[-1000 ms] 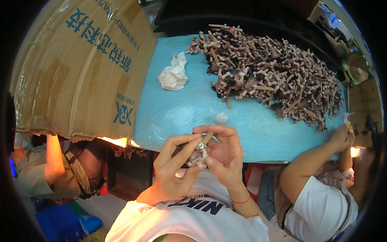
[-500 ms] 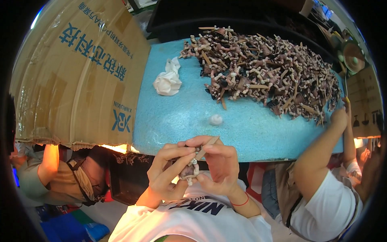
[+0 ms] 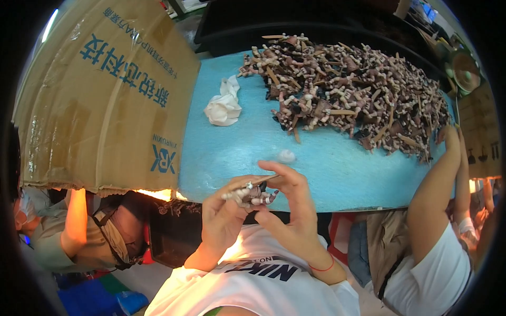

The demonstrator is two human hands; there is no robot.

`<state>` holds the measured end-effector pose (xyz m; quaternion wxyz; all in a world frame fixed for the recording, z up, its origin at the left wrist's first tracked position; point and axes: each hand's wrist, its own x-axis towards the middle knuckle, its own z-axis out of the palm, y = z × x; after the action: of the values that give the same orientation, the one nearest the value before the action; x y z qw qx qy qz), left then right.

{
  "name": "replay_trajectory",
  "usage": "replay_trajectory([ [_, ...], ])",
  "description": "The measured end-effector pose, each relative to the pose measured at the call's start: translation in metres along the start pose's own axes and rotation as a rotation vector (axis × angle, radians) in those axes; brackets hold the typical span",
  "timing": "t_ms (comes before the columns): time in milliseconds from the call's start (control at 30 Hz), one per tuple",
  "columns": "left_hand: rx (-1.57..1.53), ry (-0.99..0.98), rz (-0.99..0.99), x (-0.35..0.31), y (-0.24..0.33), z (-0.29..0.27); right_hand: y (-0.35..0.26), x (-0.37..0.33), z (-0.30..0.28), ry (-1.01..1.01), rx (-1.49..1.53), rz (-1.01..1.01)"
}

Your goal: The person applies glue from a glue bottle to small plastic figurine parts and assembles them by hand.

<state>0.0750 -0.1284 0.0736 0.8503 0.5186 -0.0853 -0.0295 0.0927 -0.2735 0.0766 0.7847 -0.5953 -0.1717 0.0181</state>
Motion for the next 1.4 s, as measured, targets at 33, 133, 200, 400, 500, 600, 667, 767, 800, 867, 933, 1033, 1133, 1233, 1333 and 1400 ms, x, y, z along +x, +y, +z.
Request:
replay_trajectory([
  [33, -0.380, 0.042, -0.176, 0.001, 0.002, 0.002, -0.002, 0.000, -0.002, -0.013, -0.092, -0.033],
  [133, -0.558, -0.027, -0.267, 0.001, 0.002, -0.002, -0.003, -0.003, -0.003, 0.038, -0.126, -0.066],
  [200, -0.679, -0.053, -0.319, 0.000, 0.000, -0.004, -0.004, -0.006, -0.003, 0.055, -0.180, -0.100],
  [400, -0.982, -0.091, -0.425, -0.001, -0.007, -0.008, -0.007, -0.008, -0.003, 0.006, -0.378, -0.211],
  [500, -1.064, -0.138, -0.418, -0.001, -0.010, -0.009, -0.008, -0.008, -0.003, 0.014, -0.383, -0.203],
  [600, -1.135, -0.104, -0.455, 0.000, -0.007, -0.006, -0.009, -0.006, -0.003, 0.048, -0.399, -0.165],
  [667, -1.143, -0.065, -0.485, 0.002, -0.004, -0.003, -0.009, -0.006, -0.005, 0.056, -0.428, -0.141],
  [767, -1.187, -0.089, -0.473, 0.002, -0.007, -0.003, -0.010, -0.005, -0.005, 0.079, -0.453, -0.112],
  [800, -1.191, -0.088, -0.474, 0.003, -0.007, -0.003, -0.011, -0.005, -0.005, 0.073, -0.468, -0.114],
  [867, -1.216, -0.089, -0.511, 0.005, -0.006, -0.003, -0.013, -0.003, -0.004, 0.084, -0.490, -0.130],
  [933, -1.229, -0.071, -0.497, 0.002, -0.005, -0.002, -0.015, -0.001, -0.005, 0.048, -0.511, -0.152],
  [1033, -1.208, -0.041, -0.561, 0.001, -0.003, -0.004, -0.018, 0.001, -0.003, 0.020, -0.548, -0.207],
  [1133, -1.172, -0.015, -0.628, 0.001, -0.003, -0.005, -0.020, 0.001, -0.001, 0.035, -0.583, -0.181],
  [1233, -1.142, -0.004, -0.625, 0.001, -0.001, -0.005, -0.018, 0.001, -0.001, 0.019, -0.532, -0.181],
  [1333, -1.037, -0.010, -0.560, 0.001, 0.001, -0.006, -0.015, -0.001, -0.002, 0.037, -0.566, -0.169],
  [1400, -0.961, -0.018, -0.491, -0.002, 0.003, -0.011, -0.012, -0.002, 0.000, 0.054, -0.580, -0.185],
])
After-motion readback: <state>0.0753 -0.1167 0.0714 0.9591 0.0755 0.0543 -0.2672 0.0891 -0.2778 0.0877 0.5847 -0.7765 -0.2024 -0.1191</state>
